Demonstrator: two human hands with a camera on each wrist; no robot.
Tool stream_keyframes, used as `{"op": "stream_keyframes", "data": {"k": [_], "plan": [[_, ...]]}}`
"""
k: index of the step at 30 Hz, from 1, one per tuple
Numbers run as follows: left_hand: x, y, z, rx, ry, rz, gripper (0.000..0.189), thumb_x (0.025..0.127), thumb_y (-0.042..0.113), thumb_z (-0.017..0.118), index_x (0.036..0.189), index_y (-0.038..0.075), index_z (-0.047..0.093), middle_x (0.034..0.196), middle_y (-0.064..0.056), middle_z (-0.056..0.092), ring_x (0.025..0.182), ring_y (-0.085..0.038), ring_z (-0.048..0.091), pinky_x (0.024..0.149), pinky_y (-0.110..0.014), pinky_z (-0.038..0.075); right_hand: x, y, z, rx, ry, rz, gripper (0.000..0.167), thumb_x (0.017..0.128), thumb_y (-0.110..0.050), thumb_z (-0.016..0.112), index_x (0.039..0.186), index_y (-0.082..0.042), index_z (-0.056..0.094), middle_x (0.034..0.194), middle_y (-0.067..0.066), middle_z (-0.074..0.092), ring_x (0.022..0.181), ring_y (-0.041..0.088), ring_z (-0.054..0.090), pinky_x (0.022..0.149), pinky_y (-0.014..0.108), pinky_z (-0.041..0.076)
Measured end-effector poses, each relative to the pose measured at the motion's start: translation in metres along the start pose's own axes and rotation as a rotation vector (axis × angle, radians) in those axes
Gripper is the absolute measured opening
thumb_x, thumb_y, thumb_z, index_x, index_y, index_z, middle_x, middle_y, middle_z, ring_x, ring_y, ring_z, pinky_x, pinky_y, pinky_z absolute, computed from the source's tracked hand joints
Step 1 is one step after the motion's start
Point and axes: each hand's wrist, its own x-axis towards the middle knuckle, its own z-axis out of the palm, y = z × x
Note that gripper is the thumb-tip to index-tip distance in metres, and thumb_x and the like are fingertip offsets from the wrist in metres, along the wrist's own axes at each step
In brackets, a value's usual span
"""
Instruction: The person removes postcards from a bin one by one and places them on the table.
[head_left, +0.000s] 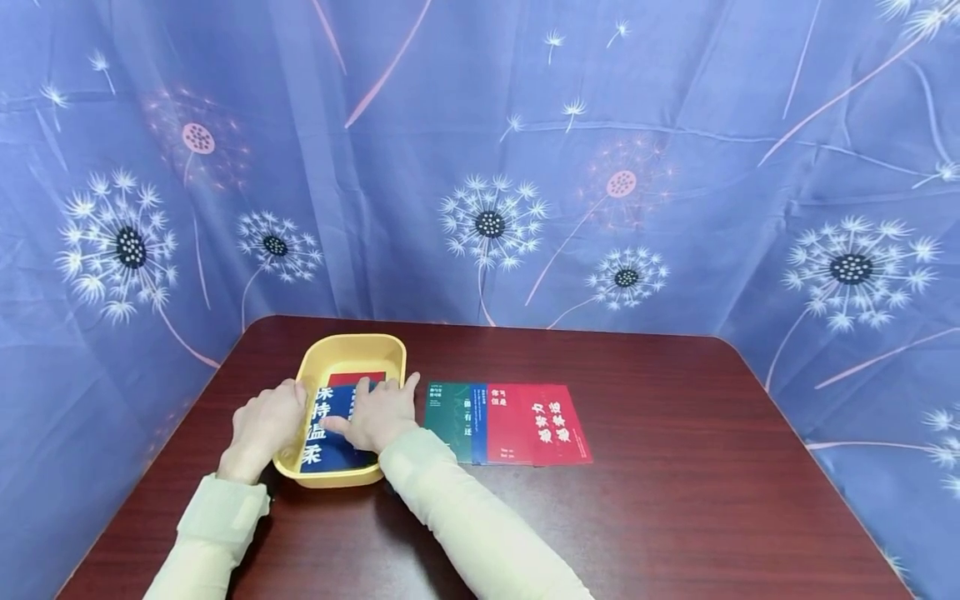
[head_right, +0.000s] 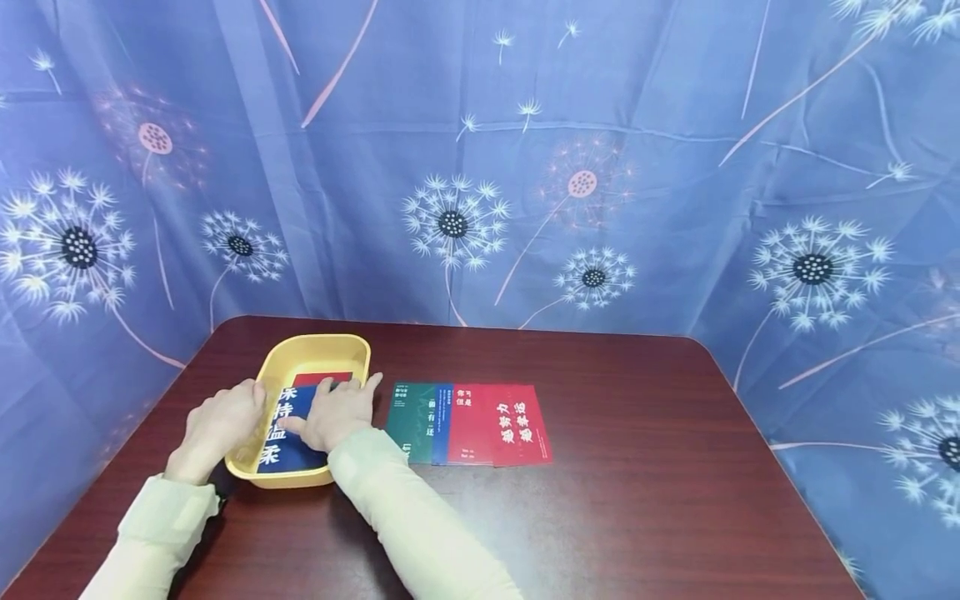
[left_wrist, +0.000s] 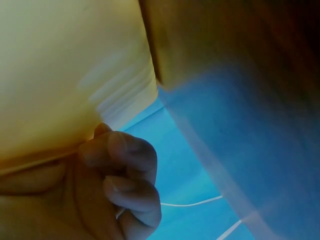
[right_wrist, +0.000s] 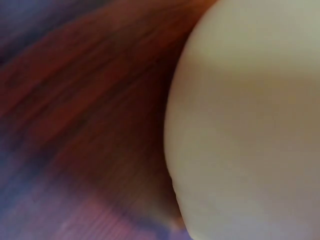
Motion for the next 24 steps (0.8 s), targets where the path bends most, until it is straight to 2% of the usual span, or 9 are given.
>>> {"op": "stream_keyframes", "data": {"k": [4,8,16,18,21,24], "plan": [[0.0005,-0.0004,0.001,-0.001,0.0,-0.001,0.049,0.106,0.031,0.022,0.097,-0.004,0.056,0.083,-0.027,0.06,0.077,-0.047,0.06,0.058,-0.058,0.045,0.0034,-0.0043,0.0012,-0.056,-0.015,0.03,0.093,0.081,-0.087,0.022,0.149,-0.026,0.039,0.136,0.005,0.055,0.13,0.026,0.043,0.109,0.061,0.015],[0.0008,-0.0015,0.001,0.003,0.0,0.001,0.049,0.106,0.03,0.021,0.096,-0.004,0.055,0.083,-0.027,0.06,0.077,-0.046,0.06,0.059,-0.057,0.045,0.0058,-0.007,0.0021,-0.072,-0.021,0.041,0.097,0.079,-0.089,0.024,0.153,-0.026,0.032,0.136,0.004,0.056,0.129,0.026,0.044,0.11,0.061,0.013],[-0.0005,-0.0023,0.0013,-0.003,-0.007,-0.01,0.049,0.106,0.03,0.022,0.097,-0.004,0.056,0.085,-0.028,0.06,0.077,-0.046,0.06,0.059,-0.057,0.045,0.008,-0.0084,0.0052,-0.129,-0.081,0.016,0.101,0.077,-0.085,0.044,0.156,-0.025,0.023,0.137,-0.001,0.057,0.135,0.024,0.042,0.111,0.058,0.014],[-0.0003,-0.0023,0.002,-0.002,-0.007,-0.013,0.048,0.106,0.03,0.023,0.097,-0.004,0.056,0.085,-0.027,0.06,0.076,-0.045,0.06,0.059,-0.057,0.045,0.0081,-0.0084,0.0061,-0.131,-0.08,0.017,0.1,0.077,-0.084,0.045,0.156,-0.025,0.024,0.137,0.0,0.056,0.134,0.024,0.042,0.111,0.058,0.014],[0.0002,-0.0022,0.0021,-0.002,-0.002,-0.013,0.047,0.105,0.029,0.023,0.095,-0.003,0.056,0.084,-0.026,0.06,0.076,-0.044,0.06,0.059,-0.056,0.045,0.0073,-0.0087,0.006,-0.145,-0.066,0.021,0.098,0.079,-0.083,0.041,0.156,-0.026,0.023,0.14,0.001,0.054,0.134,0.025,0.043,0.111,0.059,0.015],[0.0008,-0.0022,0.0015,-0.007,0.004,-0.005,0.046,0.105,0.028,0.023,0.092,-0.002,0.055,0.083,-0.026,0.06,0.074,-0.044,0.06,0.057,-0.056,0.044,0.0073,-0.0094,0.0055,-0.141,-0.047,0.032,0.092,0.085,-0.082,0.03,0.157,-0.025,0.02,0.143,0.003,0.05,0.134,0.026,0.04,0.11,0.06,0.014]]}}
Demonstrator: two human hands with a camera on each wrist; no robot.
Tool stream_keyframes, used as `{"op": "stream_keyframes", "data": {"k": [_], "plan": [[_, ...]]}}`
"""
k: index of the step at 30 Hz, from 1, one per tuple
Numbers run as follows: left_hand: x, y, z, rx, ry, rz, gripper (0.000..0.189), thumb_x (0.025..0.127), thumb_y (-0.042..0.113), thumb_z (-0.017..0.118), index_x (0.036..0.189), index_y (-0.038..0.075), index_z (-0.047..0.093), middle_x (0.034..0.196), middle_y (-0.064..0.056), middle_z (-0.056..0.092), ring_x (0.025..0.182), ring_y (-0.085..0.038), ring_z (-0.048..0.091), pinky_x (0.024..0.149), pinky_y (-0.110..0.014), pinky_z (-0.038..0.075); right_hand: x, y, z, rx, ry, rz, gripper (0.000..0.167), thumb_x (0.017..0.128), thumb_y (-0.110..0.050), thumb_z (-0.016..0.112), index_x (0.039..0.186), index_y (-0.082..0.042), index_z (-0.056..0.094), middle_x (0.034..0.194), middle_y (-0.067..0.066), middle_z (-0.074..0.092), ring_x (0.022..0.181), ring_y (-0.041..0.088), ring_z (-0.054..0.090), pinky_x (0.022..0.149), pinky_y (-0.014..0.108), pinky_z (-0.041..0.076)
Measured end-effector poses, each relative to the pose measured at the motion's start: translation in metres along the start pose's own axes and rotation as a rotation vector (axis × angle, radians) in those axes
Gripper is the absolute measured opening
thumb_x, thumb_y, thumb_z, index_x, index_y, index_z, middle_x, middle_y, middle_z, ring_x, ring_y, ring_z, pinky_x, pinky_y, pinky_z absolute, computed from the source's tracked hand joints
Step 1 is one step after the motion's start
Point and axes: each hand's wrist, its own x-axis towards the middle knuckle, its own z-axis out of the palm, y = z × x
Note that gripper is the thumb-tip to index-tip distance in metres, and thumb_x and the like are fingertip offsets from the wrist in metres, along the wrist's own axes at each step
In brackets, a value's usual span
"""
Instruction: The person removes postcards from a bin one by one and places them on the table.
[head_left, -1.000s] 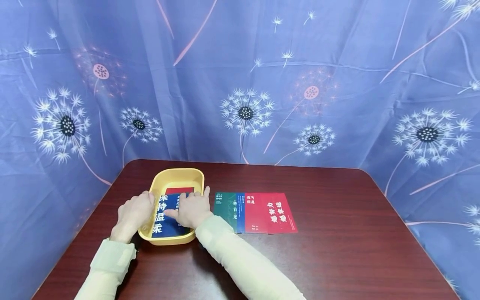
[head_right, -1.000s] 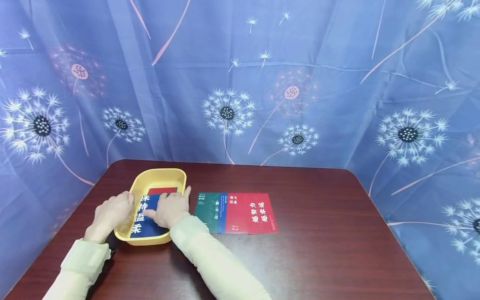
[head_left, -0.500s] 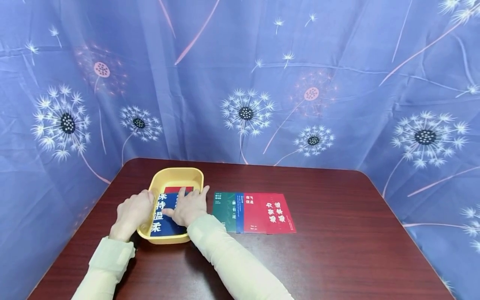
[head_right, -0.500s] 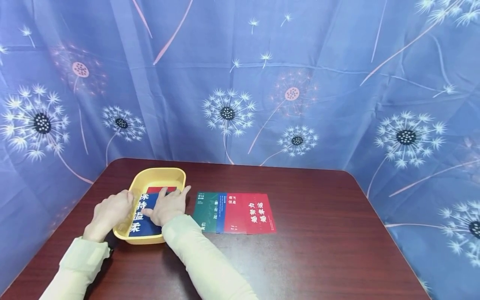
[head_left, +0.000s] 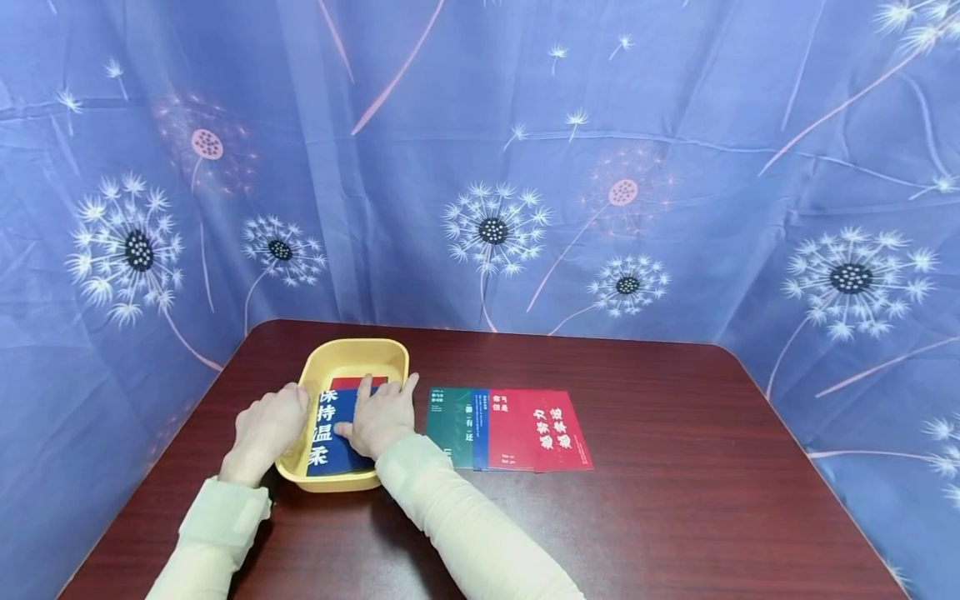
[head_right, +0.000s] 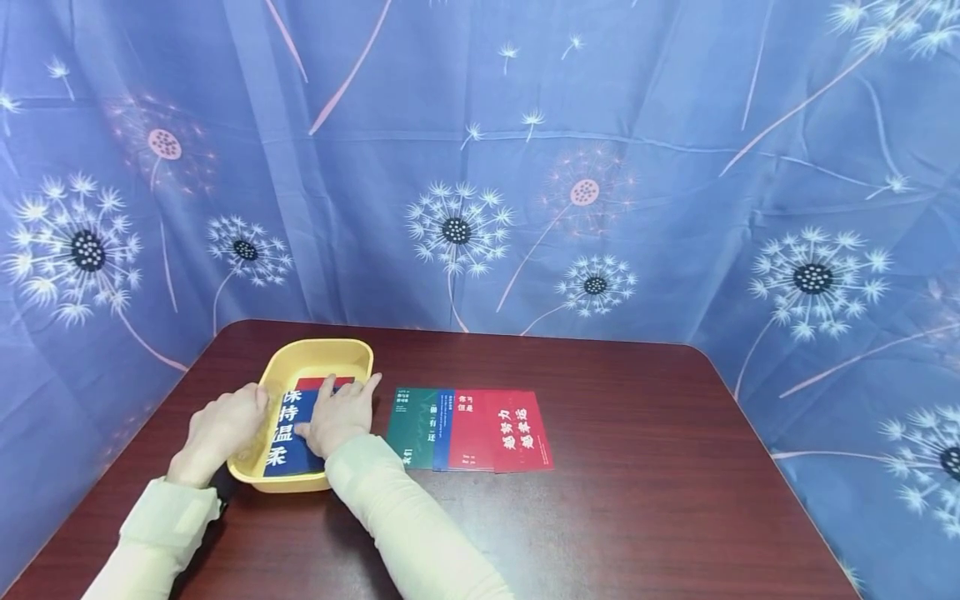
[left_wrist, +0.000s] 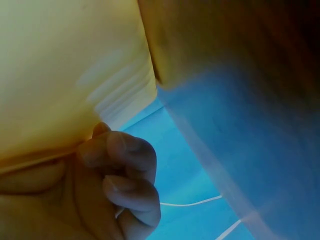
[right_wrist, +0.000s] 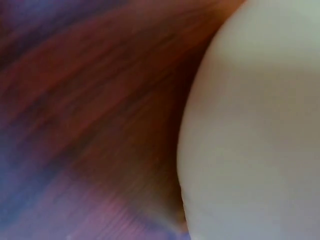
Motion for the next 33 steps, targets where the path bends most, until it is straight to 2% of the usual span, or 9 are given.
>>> {"op": "stream_keyframes", "data": {"k": [4,7,14,22,29,33], "plan": [[-0.001,0.0,0.0,-0.007,-0.003,0.007,0.045,0.105,0.027,0.023,0.089,-0.001,0.054,0.077,-0.021,0.058,0.07,-0.04,0.059,0.055,-0.053,0.043,0.001,-0.001,0.001,-0.007,0.014,0.008,0.089,0.088,-0.08,0.015,0.158,-0.025,0.016,0.146,0.002,0.047,0.138,0.026,0.034,0.109,0.062,0.011],[-0.001,-0.001,0.001,-0.012,-0.011,0.009,0.045,0.105,0.027,0.023,0.089,-0.001,0.054,0.073,-0.017,0.056,0.066,-0.036,0.057,0.054,-0.051,0.043,0.001,-0.001,0.002,-0.039,0.007,0.007,0.094,0.084,-0.084,0.015,0.157,-0.025,0.017,0.147,0.0,0.045,0.139,0.025,0.032,0.109,0.064,0.01],[0.0,0.0,0.0,-0.008,-0.006,0.009,0.045,0.105,0.028,0.023,0.09,-0.001,0.055,0.073,-0.017,0.056,0.067,-0.036,0.058,0.055,-0.052,0.044,0.002,0.0,0.002,-0.063,-0.015,0.003,0.105,0.074,-0.09,0.034,0.156,-0.026,0.022,0.146,0.001,0.048,0.137,0.025,0.034,0.109,0.063,0.013],[-0.001,0.001,-0.001,0.0,-0.022,-0.017,0.046,0.105,0.028,0.023,0.095,-0.003,0.055,0.079,-0.023,0.059,0.072,-0.041,0.059,0.059,-0.055,0.045,-0.002,0.004,-0.003,0.011,-0.017,-0.005,0.097,0.078,-0.082,0.046,0.154,-0.024,0.03,0.14,0.001,0.053,0.135,0.024,0.04,0.111,0.056,0.017],[-0.002,0.001,-0.002,0.003,-0.01,-0.018,0.048,0.105,0.029,0.022,0.096,-0.004,0.056,0.083,-0.026,0.06,0.074,-0.043,0.06,0.059,-0.057,0.045,-0.006,0.01,-0.005,0.178,0.071,0.001,0.096,0.077,-0.076,0.057,0.152,-0.021,0.031,0.131,0.001,0.06,0.126,0.022,0.048,0.109,0.051,0.022],[-0.002,0.0,-0.003,0.004,-0.017,-0.018,0.049,0.105,0.03,0.021,0.096,-0.005,0.055,0.087,-0.029,0.06,0.076,-0.047,0.06,0.059,-0.058,0.044,-0.007,0.012,-0.007,0.267,0.138,0.008,0.09,0.08,-0.069,0.063,0.149,-0.017,0.036,0.117,0.0,0.067,0.113,0.018,0.056,0.103,0.046,0.027]]}}
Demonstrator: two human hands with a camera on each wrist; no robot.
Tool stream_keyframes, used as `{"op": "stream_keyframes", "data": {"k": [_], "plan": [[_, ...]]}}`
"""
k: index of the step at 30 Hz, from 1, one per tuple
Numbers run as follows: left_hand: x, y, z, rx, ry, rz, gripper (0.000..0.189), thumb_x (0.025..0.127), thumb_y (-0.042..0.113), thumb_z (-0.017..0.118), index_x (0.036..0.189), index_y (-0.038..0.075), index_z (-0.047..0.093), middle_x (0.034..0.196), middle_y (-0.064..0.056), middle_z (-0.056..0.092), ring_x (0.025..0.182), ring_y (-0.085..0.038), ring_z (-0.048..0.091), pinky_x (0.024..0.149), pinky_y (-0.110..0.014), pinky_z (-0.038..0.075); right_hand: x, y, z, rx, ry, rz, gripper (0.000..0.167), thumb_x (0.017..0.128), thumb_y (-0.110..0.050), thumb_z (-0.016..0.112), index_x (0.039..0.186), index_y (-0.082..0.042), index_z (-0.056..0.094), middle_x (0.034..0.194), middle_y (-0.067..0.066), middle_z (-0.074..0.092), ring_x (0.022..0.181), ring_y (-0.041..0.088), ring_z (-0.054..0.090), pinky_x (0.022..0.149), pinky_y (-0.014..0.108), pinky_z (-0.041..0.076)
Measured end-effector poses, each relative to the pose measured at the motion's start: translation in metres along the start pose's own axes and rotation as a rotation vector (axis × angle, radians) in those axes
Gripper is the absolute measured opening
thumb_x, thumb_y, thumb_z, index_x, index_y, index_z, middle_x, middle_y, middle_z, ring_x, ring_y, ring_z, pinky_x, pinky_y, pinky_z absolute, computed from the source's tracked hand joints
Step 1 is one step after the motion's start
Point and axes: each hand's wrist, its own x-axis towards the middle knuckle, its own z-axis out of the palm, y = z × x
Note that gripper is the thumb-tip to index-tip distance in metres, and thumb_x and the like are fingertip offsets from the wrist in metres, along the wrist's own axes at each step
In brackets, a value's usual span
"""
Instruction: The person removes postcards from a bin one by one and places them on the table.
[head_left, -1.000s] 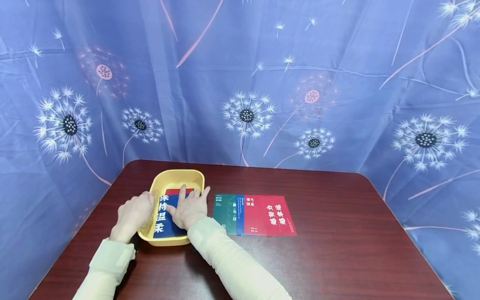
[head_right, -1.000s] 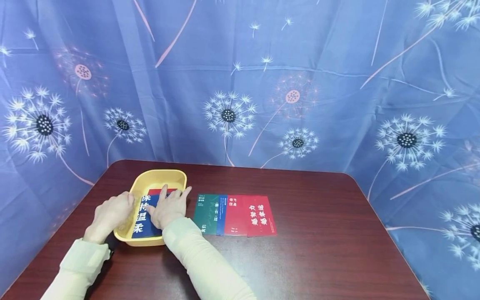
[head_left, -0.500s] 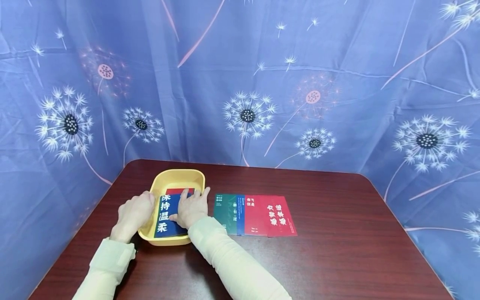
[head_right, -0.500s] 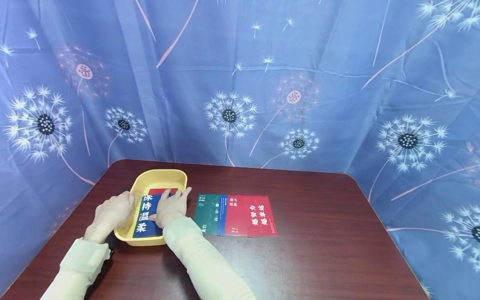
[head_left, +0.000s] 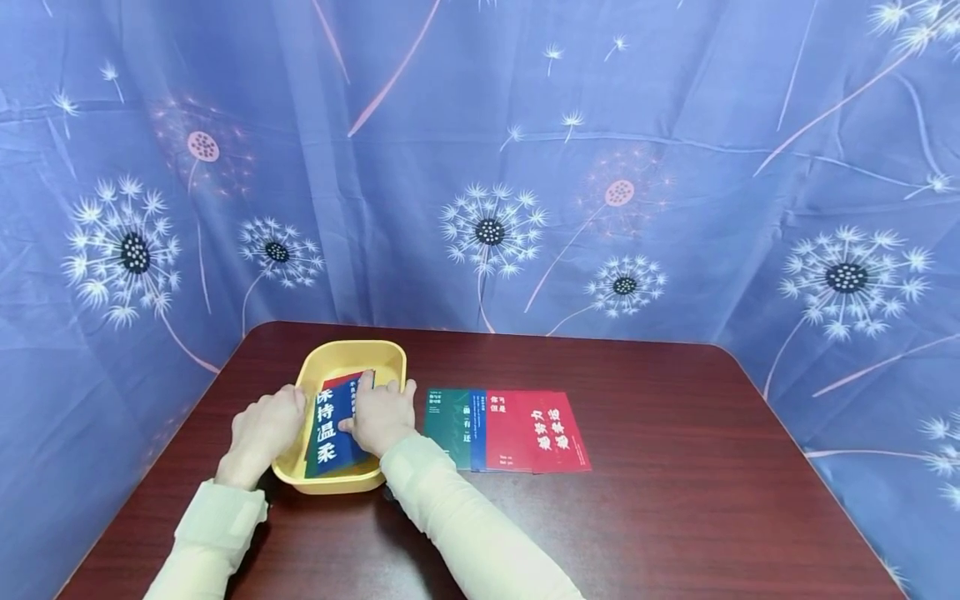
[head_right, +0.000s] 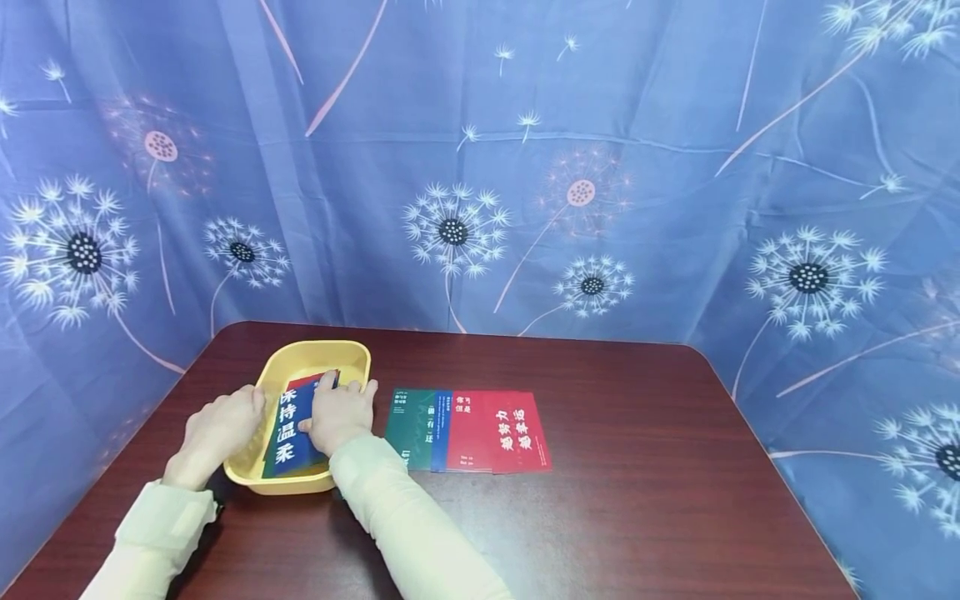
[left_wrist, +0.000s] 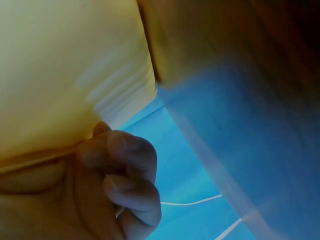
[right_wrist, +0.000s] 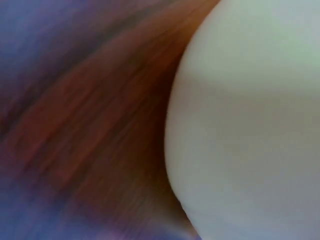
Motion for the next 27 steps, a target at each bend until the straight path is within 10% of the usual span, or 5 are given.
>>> {"op": "stream_keyframes", "data": {"k": [14,27], "plan": [[0.0,0.001,0.0,0.009,0.018,0.011,0.048,0.105,0.029,0.022,0.096,-0.005,0.055,0.092,-0.033,0.06,0.082,-0.052,0.059,0.062,-0.06,0.044,0.002,0.006,0.001,0.213,0.127,0.022,0.03,0.093,-0.042,0.064,0.107,-0.015,0.06,0.087,0.0,0.069,0.083,0.016,0.065,0.086,0.037,0.034],[0.0,0.001,0.002,0.006,0.034,0.006,0.048,0.105,0.029,0.024,0.096,-0.005,0.057,0.091,-0.033,0.061,0.081,-0.052,0.059,0.061,-0.061,0.044,-0.001,0.035,-0.033,0.536,0.191,-0.038,0.022,0.096,-0.032,0.061,0.077,-0.02,0.065,0.066,-0.009,0.058,0.069,0.012,0.057,0.077,0.042,0.04]]}}
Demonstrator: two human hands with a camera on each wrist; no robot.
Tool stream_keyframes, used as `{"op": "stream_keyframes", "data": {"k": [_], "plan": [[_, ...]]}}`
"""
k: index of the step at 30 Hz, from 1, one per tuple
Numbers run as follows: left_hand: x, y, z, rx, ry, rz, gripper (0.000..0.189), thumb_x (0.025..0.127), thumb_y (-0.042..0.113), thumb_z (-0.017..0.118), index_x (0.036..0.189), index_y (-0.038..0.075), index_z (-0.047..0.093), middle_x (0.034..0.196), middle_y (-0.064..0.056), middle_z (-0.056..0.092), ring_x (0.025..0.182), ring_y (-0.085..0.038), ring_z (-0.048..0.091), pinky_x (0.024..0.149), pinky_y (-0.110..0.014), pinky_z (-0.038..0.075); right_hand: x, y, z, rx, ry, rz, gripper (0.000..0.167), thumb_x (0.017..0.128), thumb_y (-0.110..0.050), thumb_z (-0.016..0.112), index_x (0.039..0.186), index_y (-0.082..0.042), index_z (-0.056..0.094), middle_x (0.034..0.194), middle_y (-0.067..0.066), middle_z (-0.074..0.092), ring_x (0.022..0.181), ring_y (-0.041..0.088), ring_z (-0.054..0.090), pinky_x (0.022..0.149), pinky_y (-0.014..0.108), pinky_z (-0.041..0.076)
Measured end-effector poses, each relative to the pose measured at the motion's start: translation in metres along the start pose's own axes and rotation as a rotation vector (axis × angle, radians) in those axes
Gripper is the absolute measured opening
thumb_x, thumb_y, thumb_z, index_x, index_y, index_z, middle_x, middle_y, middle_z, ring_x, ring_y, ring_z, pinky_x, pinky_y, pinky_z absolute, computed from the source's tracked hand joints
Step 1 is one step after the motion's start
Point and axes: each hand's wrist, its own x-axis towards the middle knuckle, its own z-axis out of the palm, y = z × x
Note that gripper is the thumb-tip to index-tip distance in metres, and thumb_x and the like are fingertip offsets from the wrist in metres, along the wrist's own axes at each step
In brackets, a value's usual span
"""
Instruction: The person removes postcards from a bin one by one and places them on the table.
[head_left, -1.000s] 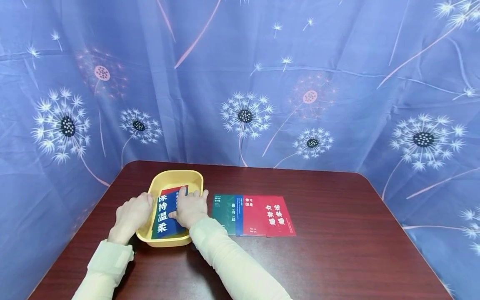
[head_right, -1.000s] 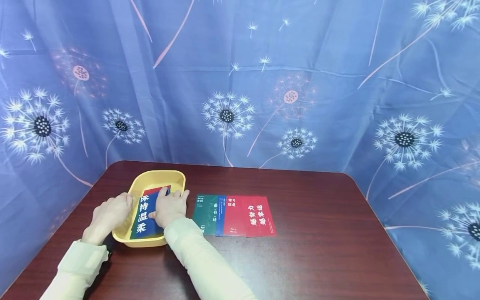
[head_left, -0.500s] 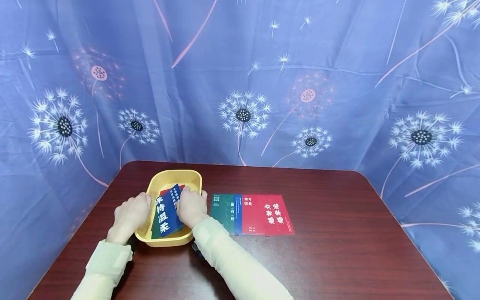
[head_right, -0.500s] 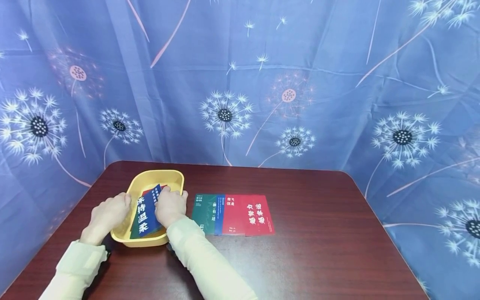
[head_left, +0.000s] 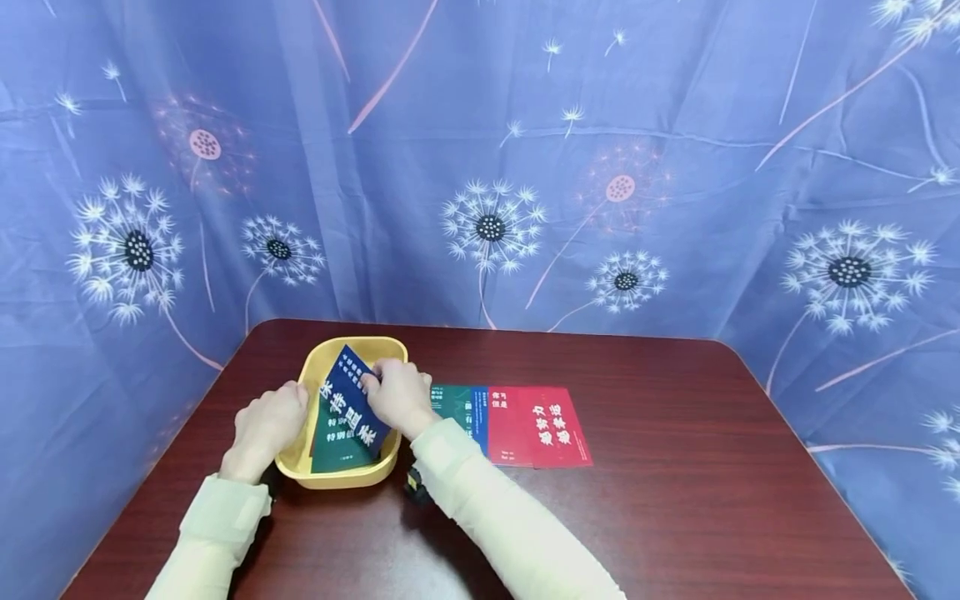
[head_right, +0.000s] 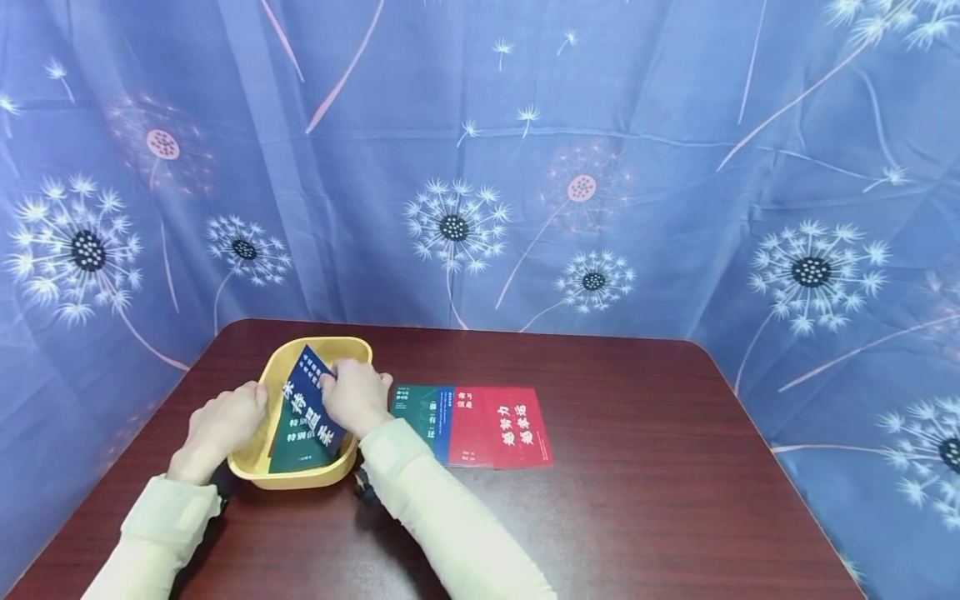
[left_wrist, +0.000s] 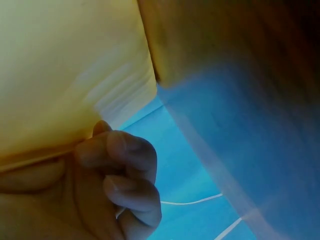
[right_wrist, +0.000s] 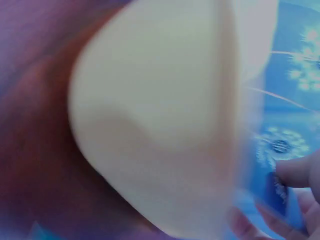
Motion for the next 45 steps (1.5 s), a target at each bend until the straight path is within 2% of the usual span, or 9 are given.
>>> {"op": "stream_keyframes", "data": {"k": [3,6,13,20,24,30,34,41,45], "plan": [[0.0,0.001,-0.001,0.001,0.001,0.001,0.048,0.104,0.028,0.025,0.096,-0.005,0.057,0.09,-0.034,0.06,0.081,-0.053,0.059,0.061,-0.061,0.044,0.002,0.006,-0.025,0.041,0.0,0.036,0.015,0.095,-0.031,0.062,0.092,-0.02,0.071,0.077,-0.006,0.065,0.073,0.014,0.06,0.074,0.042,0.045],[0.0,0.002,-0.001,-0.001,-0.007,0.002,0.047,0.104,0.028,0.025,0.096,-0.005,0.057,0.09,-0.033,0.061,0.081,-0.052,0.059,0.061,-0.061,0.044,0.001,0.017,-0.05,0.158,-0.01,0.095,0.015,0.095,-0.026,0.064,0.103,-0.015,0.072,0.086,0.0,0.068,0.074,0.015,0.062,0.069,0.037,0.05],[0.001,0.001,-0.002,-0.005,-0.005,0.011,0.049,0.105,0.029,0.024,0.096,-0.005,0.057,0.088,-0.032,0.06,0.079,-0.052,0.059,0.059,-0.06,0.044,-0.013,0.059,-0.095,0.419,0.008,0.139,0.018,0.093,-0.012,0.066,0.109,-0.004,0.067,0.088,0.007,0.07,0.07,0.016,0.065,0.061,0.03,0.053],[-0.001,-0.002,-0.003,-0.009,-0.02,0.004,0.049,0.105,0.029,0.023,0.095,-0.005,0.057,0.088,-0.032,0.06,0.079,-0.051,0.059,0.059,-0.06,0.043,-0.029,0.111,-0.119,0.616,0.029,0.224,0.017,0.091,-0.004,0.066,0.107,0.003,0.064,0.083,0.014,0.07,0.066,0.019,0.067,0.059,0.034,0.055],[-0.002,-0.002,-0.002,-0.01,-0.032,-0.002,0.049,0.105,0.029,0.023,0.096,-0.005,0.057,0.09,-0.033,0.06,0.08,-0.051,0.059,0.06,-0.06,0.043,-0.04,0.141,-0.131,0.637,0.067,0.282,0.02,0.092,-0.004,0.065,0.109,0.006,0.063,0.084,0.016,0.07,0.066,0.018,0.067,0.06,0.033,0.055],[-0.001,0.0,-0.002,-0.007,-0.015,0.009,0.049,0.105,0.029,0.023,0.095,-0.005,0.057,0.09,-0.033,0.06,0.079,-0.052,0.059,0.058,-0.059,0.043,-0.057,0.185,-0.147,0.727,0.135,0.435,0.023,0.095,-0.006,0.061,0.113,0.008,0.059,0.085,0.015,0.069,0.065,0.016,0.066,0.059,0.031,0.055],[-0.001,0.0,-0.002,-0.006,-0.014,0.006,0.049,0.105,0.03,0.023,0.096,-0.005,0.057,0.09,-0.034,0.06,0.079,-0.052,0.059,0.058,-0.06,0.043,-0.069,0.213,-0.152,0.785,0.141,0.535,0.026,0.096,-0.008,0.06,0.117,0.008,0.056,0.084,0.013,0.067,0.064,0.016,0.066,0.059,0.032,0.055],[0.0,0.0,-0.001,-0.006,-0.006,0.009,0.049,0.105,0.03,0.023,0.096,-0.005,0.057,0.089,-0.033,0.06,0.079,-0.052,0.059,0.058,-0.06,0.043,-0.082,0.246,-0.161,0.681,0.104,0.609,0.033,0.097,-0.014,0.059,0.123,0.007,0.054,0.083,0.01,0.065,0.062,0.015,0.064,0.058,0.029,0.053],[0.0,0.001,-0.002,-0.006,-0.013,0.009,0.05,0.105,0.03,0.022,0.096,-0.005,0.057,0.089,-0.033,0.06,0.078,-0.051,0.059,0.057,-0.059,0.043,-0.089,0.258,-0.157,0.664,0.063,0.629,0.035,0.097,-0.015,0.058,0.125,0.006,0.054,0.088,0.011,0.064,0.065,0.016,0.063,0.059,0.031,0.053]]}}
